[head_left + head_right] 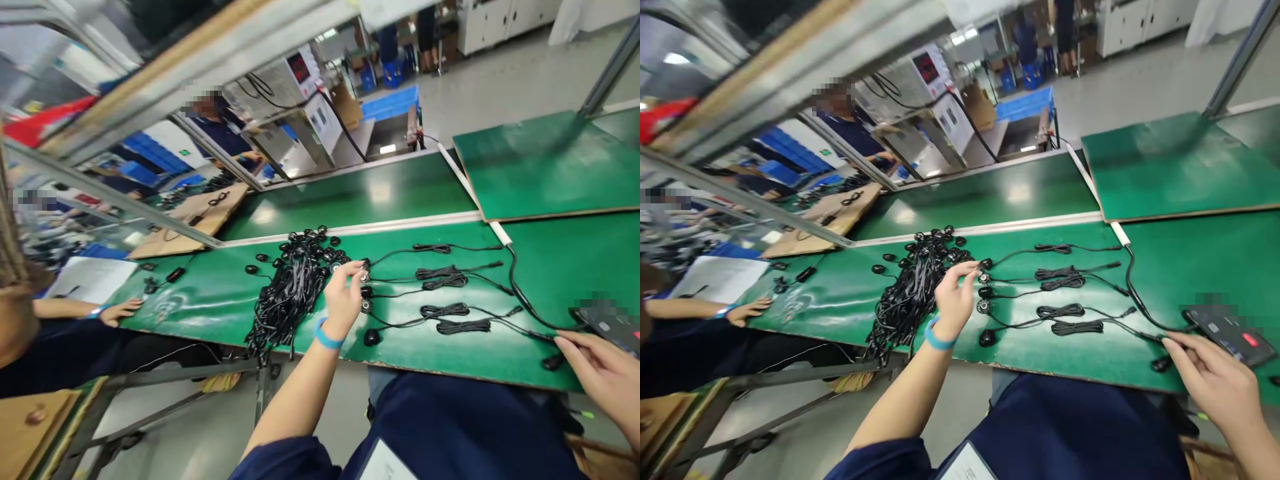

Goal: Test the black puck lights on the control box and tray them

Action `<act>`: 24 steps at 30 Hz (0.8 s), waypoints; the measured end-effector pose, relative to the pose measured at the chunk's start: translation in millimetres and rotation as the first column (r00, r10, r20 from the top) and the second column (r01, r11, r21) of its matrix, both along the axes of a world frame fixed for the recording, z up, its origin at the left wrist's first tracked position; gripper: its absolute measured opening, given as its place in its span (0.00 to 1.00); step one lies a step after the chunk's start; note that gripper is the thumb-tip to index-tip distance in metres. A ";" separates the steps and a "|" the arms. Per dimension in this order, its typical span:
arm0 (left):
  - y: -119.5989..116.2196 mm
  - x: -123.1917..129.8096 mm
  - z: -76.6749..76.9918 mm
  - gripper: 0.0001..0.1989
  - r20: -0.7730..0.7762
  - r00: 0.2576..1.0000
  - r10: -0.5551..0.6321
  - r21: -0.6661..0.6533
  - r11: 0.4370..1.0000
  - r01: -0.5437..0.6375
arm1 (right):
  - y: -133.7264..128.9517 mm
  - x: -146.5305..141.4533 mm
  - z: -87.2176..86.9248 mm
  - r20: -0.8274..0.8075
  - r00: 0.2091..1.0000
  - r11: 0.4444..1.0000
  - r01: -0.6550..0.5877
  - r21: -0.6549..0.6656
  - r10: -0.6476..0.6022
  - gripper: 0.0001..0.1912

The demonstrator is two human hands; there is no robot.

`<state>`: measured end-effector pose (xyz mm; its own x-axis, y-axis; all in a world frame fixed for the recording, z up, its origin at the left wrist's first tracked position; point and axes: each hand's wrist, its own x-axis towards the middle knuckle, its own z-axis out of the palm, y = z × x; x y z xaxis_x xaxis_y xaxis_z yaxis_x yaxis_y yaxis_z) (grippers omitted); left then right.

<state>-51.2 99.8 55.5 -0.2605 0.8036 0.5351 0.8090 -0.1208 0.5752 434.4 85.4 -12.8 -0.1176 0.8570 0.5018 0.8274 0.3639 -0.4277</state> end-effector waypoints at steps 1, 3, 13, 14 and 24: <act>-28.6 2.8 -0.4 0.04 -0.026 0.999 -0.023 0.104 0.994 0.026 | -1.8 1.1 0.9 0.016 1.000 1.000 -0.017 -0.013 0.017 0.16; -83.2 9.3 -5.0 0.07 -0.110 0.987 -0.113 0.173 0.976 0.131 | -2.9 0.7 2.7 0.018 0.999 0.999 -0.030 -0.020 0.031 0.13; -131.7 24.4 -65.0 0.07 -0.071 0.994 -0.080 -0.028 0.997 0.078 | -4.3 -5.7 9.2 -0.076 0.997 0.993 -0.041 -0.114 0.032 0.07; -126.7 21.5 -67.6 0.05 -0.042 0.999 -0.027 -0.058 0.998 0.025 | -4.8 -5.1 8.9 -0.072 0.997 0.992 -0.038 -0.120 0.030 0.06; -111.0 8.7 -64.3 0.12 0.076 0.997 0.030 -0.208 0.978 -0.014 | -6.5 -8.8 7.1 -0.119 0.993 0.991 -0.019 -0.131 0.003 0.09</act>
<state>-42.5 -11.2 -8.8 -0.3137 0.8886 0.3347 0.7618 0.0252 0.6473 425.6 78.9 -5.7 -0.0740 0.9156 0.3952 0.7647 0.3065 -0.5669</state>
